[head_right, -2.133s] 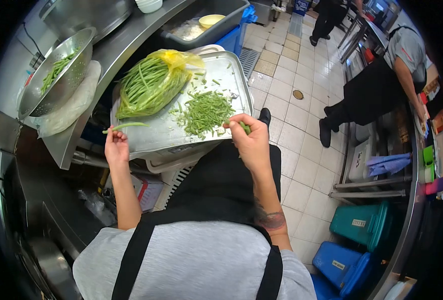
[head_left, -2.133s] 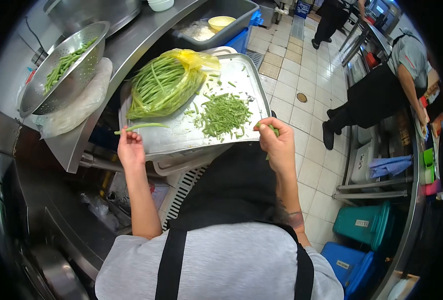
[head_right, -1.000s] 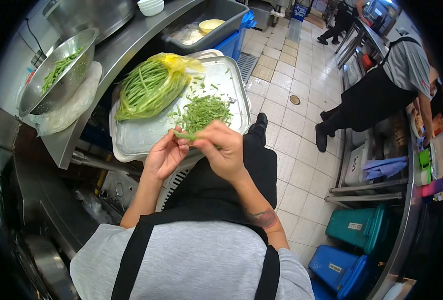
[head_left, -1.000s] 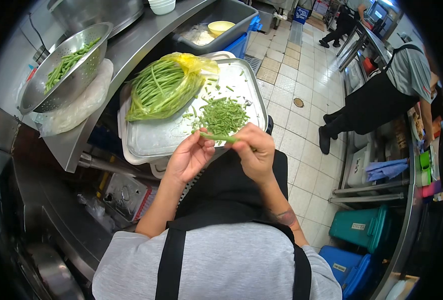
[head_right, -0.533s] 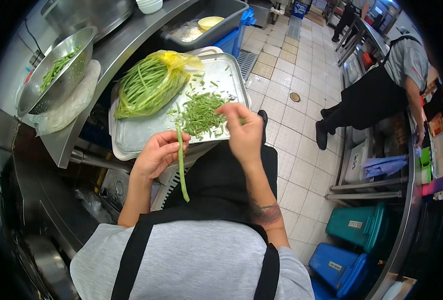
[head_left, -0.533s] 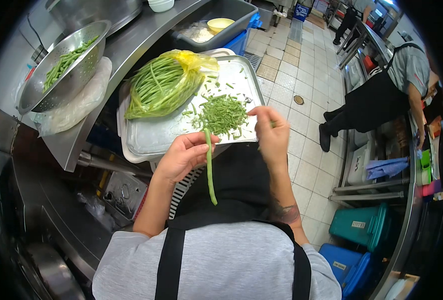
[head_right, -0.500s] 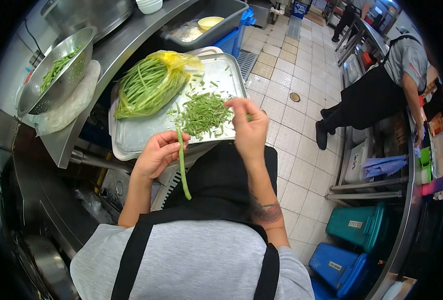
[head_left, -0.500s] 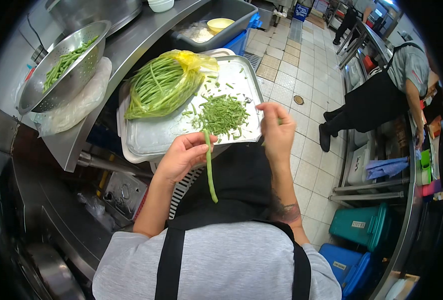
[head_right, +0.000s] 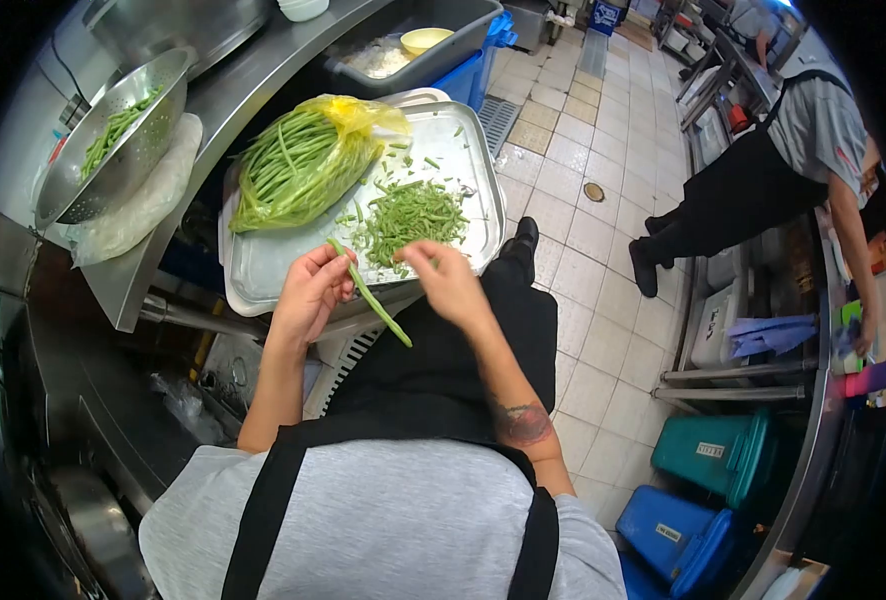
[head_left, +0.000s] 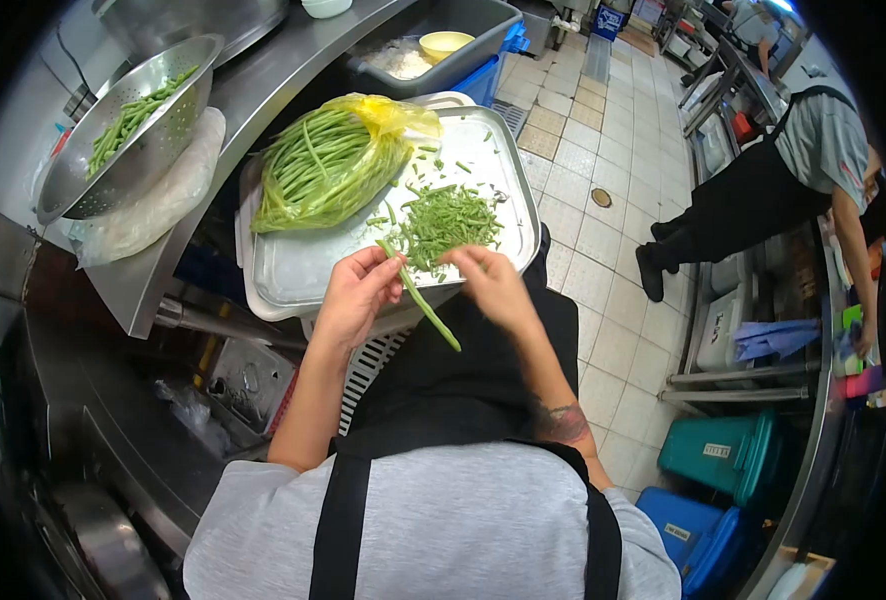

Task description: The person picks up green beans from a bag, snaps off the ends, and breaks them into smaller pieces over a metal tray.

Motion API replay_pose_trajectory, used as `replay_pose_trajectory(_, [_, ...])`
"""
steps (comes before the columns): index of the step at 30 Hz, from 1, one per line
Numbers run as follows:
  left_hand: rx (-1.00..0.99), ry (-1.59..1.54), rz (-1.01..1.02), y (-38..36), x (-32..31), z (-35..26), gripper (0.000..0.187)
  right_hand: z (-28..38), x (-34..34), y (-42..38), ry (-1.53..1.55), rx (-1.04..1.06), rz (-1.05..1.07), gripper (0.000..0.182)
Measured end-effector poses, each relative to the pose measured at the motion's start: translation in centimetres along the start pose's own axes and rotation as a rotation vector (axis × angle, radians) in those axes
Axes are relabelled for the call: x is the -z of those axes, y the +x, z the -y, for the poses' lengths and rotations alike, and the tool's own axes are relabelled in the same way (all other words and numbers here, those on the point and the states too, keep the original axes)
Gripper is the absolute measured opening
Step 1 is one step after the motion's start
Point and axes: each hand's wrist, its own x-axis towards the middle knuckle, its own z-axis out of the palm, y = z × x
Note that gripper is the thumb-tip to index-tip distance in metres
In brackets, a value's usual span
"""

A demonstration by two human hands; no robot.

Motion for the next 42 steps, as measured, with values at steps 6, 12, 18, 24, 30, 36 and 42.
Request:
replay_pose_trajectory(6, [-0.018,0.053,-0.031,0.5,0.0,0.9,0.01,-1.2,-3.6,-4.2,0.764,-0.312,0.38,0.031])
replay_pose_trajectory(12, [-0.05,0.168,-0.027,0.5,0.1,1.1,0.009,-1.0,-2.9,-5.1,0.66,-0.205,0.401,0.025])
replay_pose_trajectory(18, [-0.084,0.281,-0.017,-0.3,-0.5,1.2,0.007,-0.7,-3.9,-5.8,0.298,-0.089,0.268,0.033])
replay_pose_trajectory(24, [-0.237,0.189,-0.089,0.0,-0.6,-1.3,0.01,-4.2,-4.9,-6.1,0.417,-0.396,0.345,0.03])
replay_pose_trajectory(30, [0.002,0.252,0.12,0.3,-1.4,0.9,0.012,-2.5,-3.8,-5.1,0.971,-0.445,0.276,0.03])
replay_pose_trajectory(36, [0.05,0.192,0.105,0.0,-1.4,2.8,0.011,-1.3,-3.8,-5.3,0.844,-0.178,0.375,0.026])
replay_pose_trajectory(42, [-0.09,0.324,0.06,0.2,-1.2,3.5,0.01,-1.0,-3.5,-5.3,0.843,-0.296,0.335,0.026])
